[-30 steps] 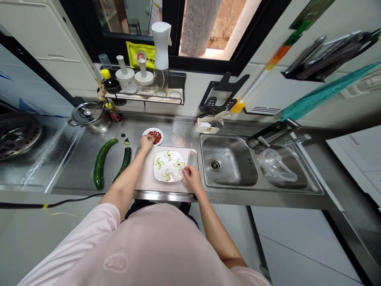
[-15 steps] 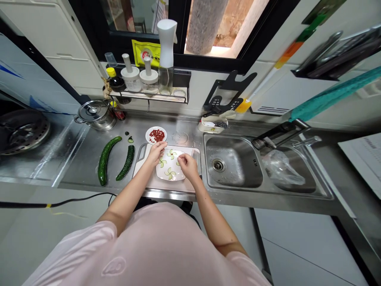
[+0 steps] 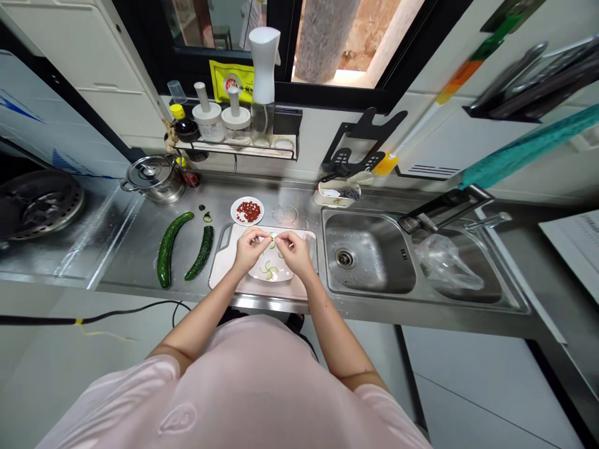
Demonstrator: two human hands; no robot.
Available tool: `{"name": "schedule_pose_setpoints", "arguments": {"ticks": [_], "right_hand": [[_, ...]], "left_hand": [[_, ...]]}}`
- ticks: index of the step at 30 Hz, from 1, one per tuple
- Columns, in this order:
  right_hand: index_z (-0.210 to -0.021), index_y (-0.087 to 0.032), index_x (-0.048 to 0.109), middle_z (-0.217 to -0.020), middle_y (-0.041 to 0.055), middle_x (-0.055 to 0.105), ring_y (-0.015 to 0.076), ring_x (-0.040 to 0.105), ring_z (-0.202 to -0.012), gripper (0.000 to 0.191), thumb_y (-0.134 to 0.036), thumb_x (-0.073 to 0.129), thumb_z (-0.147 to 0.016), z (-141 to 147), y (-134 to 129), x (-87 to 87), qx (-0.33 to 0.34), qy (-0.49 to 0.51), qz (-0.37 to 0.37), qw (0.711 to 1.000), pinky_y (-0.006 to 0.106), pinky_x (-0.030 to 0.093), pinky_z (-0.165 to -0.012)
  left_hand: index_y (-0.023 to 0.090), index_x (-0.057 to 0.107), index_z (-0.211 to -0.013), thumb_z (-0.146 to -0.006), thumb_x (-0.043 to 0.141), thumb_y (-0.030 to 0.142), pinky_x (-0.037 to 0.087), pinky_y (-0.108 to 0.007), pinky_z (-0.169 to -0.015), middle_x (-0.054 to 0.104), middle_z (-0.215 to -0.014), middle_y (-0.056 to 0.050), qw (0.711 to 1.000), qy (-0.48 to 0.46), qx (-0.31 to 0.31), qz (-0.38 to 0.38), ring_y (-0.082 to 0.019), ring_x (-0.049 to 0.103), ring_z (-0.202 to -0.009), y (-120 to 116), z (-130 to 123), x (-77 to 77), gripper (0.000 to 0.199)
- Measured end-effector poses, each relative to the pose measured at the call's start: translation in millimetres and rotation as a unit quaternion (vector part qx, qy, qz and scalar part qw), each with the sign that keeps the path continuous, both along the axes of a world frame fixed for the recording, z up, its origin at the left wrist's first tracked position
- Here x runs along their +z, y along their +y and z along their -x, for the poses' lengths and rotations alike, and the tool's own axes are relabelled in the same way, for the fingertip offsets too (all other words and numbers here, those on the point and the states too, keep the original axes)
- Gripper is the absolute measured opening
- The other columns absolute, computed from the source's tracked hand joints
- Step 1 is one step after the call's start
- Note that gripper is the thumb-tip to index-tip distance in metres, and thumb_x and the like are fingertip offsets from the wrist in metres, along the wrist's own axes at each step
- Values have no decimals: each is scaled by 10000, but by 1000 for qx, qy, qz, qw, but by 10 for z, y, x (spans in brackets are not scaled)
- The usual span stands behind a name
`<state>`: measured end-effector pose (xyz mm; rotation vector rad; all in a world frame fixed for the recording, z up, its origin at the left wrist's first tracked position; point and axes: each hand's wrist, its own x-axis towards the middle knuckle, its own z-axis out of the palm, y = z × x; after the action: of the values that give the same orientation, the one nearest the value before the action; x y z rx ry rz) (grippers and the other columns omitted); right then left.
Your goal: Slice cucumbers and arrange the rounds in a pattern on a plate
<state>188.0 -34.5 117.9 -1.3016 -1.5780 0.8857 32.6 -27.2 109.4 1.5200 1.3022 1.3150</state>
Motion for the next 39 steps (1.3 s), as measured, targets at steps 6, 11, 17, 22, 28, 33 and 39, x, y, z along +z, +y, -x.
{"name": "schedule_pose_setpoints", "arguments": {"ticks": [6, 11, 17, 22, 28, 33, 39], "right_hand": [[-825, -190, 610, -774, 15, 611, 131, 509, -674, 222, -400, 539, -833, 20, -14, -47, 2, 24, 18, 1000, 248, 418, -641], [-804, -189, 596, -787, 15, 610, 131, 508, -680, 220, -399, 540, -834, 10, -13, -59, 5, 36, 16, 999, 249, 412, -639], [-809, -189, 592, -769, 4, 599, 122, 486, -666, 195, -366, 522, -852, -8, -38, -31, 12, 38, 2, 999, 241, 396, -637], [-814, -191, 594, -756, 3, 592, 126, 491, -676, 201, -378, 527, -849, -9, -66, -60, 15, 31, 15, 999, 241, 395, -629], [-797, -193, 590, -746, 0, 585, 127, 489, -680, 193, -374, 539, -839, 5, -108, -84, 17, 25, 19, 999, 239, 388, -624], [-796, -191, 589, -742, 0, 582, 124, 487, -665, 192, -371, 535, -832, -1, -169, -131, 23, 30, 24, 999, 237, 384, -621], [-785, -188, 599, -676, -8, 561, 117, 455, -587, 201, -372, 530, -824, -71, -247, -365, 20, 1, 66, 998, 233, 357, -568]], "left_hand": [[178, 676, -795, -772, 656, 332, 371, -214, -571, 565, -824, -22, 999, 14, -11, -37, -87, 446, -642, -35, -22, 19, 157], [173, 673, -798, -773, 661, 307, 353, -206, -544, 562, -829, -21, 999, 8, -26, -37, -78, 439, -626, -58, -34, 22, 137], [168, 673, -861, -794, 638, 333, 364, -201, -545, 597, -859, -30, 1000, 5, -25, -8, -78, 473, -637, -101, -5, 15, 182], [170, 685, -864, -825, 596, 356, 385, -207, -575, 613, -870, -43, 999, 16, -46, 13, -107, 529, -731, -122, 12, 11, 210], [159, 670, -779, -810, 614, 342, 375, -205, -543, 598, -833, -34, 999, 19, -46, 16, -96, 521, -690, -143, 15, -10, 194], [161, 675, -802, -827, 587, 344, 394, -208, -549, 607, -849, -36, 998, 27, -50, 29, -97, 530, -685, -190, 30, -34, 205], [188, 680, -916, -842, 568, 326, 426, -224, -616, 621, -851, -28, 996, 87, -11, 33, -95, 519, -654, -278, 127, -200, 193]]}}
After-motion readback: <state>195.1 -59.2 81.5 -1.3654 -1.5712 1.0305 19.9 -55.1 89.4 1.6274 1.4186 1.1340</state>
